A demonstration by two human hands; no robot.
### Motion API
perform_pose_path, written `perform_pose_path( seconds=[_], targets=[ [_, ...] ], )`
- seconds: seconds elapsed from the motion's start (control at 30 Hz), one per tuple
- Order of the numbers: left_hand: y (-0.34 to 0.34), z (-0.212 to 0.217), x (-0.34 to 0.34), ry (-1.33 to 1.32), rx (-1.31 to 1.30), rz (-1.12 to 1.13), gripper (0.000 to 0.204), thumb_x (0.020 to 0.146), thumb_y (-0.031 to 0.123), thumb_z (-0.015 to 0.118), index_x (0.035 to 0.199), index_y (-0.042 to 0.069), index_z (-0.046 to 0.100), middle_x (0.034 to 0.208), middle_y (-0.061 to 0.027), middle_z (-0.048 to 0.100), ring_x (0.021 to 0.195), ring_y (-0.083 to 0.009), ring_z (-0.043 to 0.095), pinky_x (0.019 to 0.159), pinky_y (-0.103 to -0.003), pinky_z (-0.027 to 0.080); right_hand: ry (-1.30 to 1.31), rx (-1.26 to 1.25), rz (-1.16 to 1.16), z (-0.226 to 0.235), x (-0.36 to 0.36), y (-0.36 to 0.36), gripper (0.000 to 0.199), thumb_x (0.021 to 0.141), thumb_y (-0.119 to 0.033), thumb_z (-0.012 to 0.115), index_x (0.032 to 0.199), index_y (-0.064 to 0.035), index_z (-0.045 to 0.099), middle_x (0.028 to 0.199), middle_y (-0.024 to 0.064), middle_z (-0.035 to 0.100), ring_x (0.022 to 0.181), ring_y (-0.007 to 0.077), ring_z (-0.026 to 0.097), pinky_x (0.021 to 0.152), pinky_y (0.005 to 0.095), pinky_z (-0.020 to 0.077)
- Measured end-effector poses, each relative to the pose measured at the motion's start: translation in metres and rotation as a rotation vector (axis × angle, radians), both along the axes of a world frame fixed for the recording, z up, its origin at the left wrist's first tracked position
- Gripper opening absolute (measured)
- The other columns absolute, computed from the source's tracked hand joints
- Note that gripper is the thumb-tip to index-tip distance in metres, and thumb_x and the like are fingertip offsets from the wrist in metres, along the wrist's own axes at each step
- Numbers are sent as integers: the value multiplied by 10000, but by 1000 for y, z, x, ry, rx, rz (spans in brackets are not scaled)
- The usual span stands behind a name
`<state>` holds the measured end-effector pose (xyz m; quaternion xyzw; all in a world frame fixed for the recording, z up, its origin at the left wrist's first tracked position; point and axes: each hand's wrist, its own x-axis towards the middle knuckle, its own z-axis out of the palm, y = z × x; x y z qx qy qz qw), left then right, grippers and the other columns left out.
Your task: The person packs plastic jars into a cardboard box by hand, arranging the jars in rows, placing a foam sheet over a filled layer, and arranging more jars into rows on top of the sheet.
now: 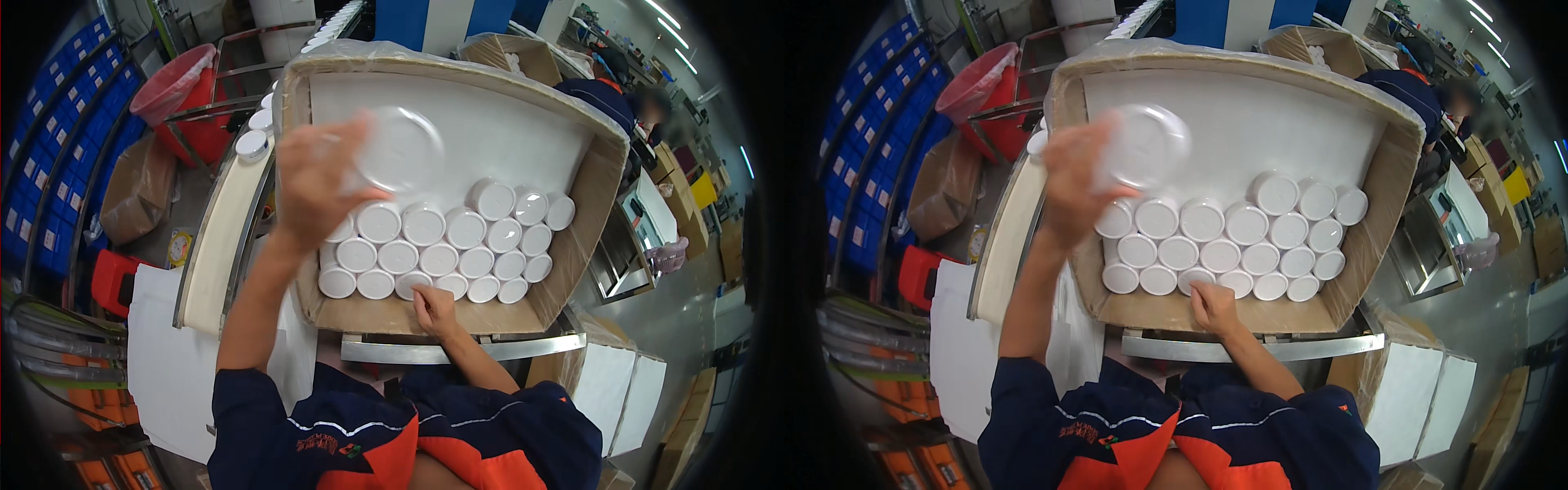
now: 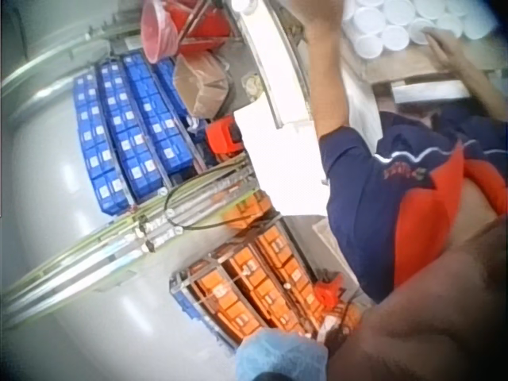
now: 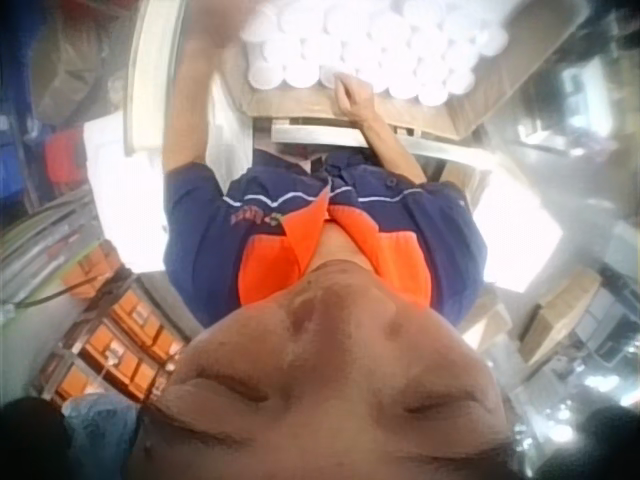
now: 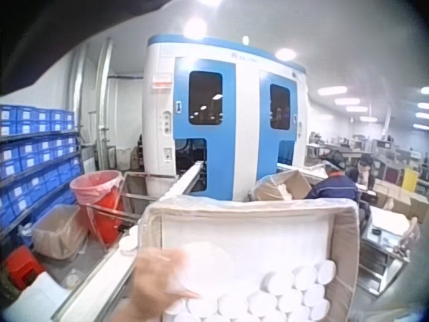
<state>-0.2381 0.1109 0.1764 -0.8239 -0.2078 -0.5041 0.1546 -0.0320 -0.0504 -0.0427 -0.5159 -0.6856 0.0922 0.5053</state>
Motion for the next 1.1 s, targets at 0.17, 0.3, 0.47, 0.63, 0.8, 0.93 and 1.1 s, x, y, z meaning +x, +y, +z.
perform_pose_path(
  seconds=[0.17, 0.3, 0.47, 0.63, 0.8, 0.93, 1.1],
  targets=[
    [20, -52, 72, 338, 21, -1, 787, 707, 480, 730, 1354, 82, 528, 1371, -17, 562, 1137, -221, 545, 1016, -454, 353, 29, 1, -6, 4, -1, -2, 123, 807, 11, 639, 924, -15, 670, 623, 111, 589, 488, 241, 569, 462, 352, 434],
    [33, -77, 100, 468, -43, 13, 801, 741, 490, 704, 1397, 94, 473, 1383, -19, 548, 1129, -218, 544, 1031, -481, 347, 95, 3, -31, 4, 2, -1, 114, 818, 5, 635, 922, -14, 677, 588, 108, 570, 456, 226, 552, 444, 337, 417],
    [28, -91, 111, 461, -178, -76, 708, 808, 396, 704, 1401, 95, 460, 1423, -43, 512, 1216, -213, 520, 1050, -488, 331, 164, -29, -55, 1, 5, 2, 93, 829, 4, 627, 905, -5, 679, 569, 109, 560, 434, 212, 540, 431, 324, 405],
    [11, -79, 99, 349, -170, -78, 607, 826, 242, 707, 1370, 77, 493, 1399, -75, 541, 1283, -214, 500, 1057, -474, 335, 202, -55, -55, -1, 2, 4, 91, 834, 0, 620, 903, -4, 679, 567, 110, 557, 431, 198, 533, 431, 317, 403],
    [30, -26, 16, -329, 83, -78, 324, 864, 71, 662, 1174, 9, 592, 1038, -104, 673, 990, -292, 619, 928, -403, 451, 160, -51, -78, -8, 5, 0, 94, 837, 1, 615, 906, -7, 679, 574, 101, 555, 429, 186, 518, 431, 312, 390],
    [90, -22, -71, -532, -118, 492, 474, 866, 181, 702, 1257, -14, 517, 1220, -198, 550, 1119, -361, 543, 960, -423, 438, 132, -59, -62, -3, 2, 2, 97, 830, -2, 622, 911, -8, 675, 584, 97, 555, 432, 192, 511, 434, 316, 386],
    [146, -100, -130, -276, -582, 1029, 990, 768, 575, 720, 1498, 82, 267, 1494, -332, 226, 1345, -473, 329, 1072, -549, 312, 27, -54, -8, -5, -2, 5, 99, 825, -2, 622, 909, -8, 674, 585, 98, 560, 441, 209, 526, 441, 325, 400]
  ],
)
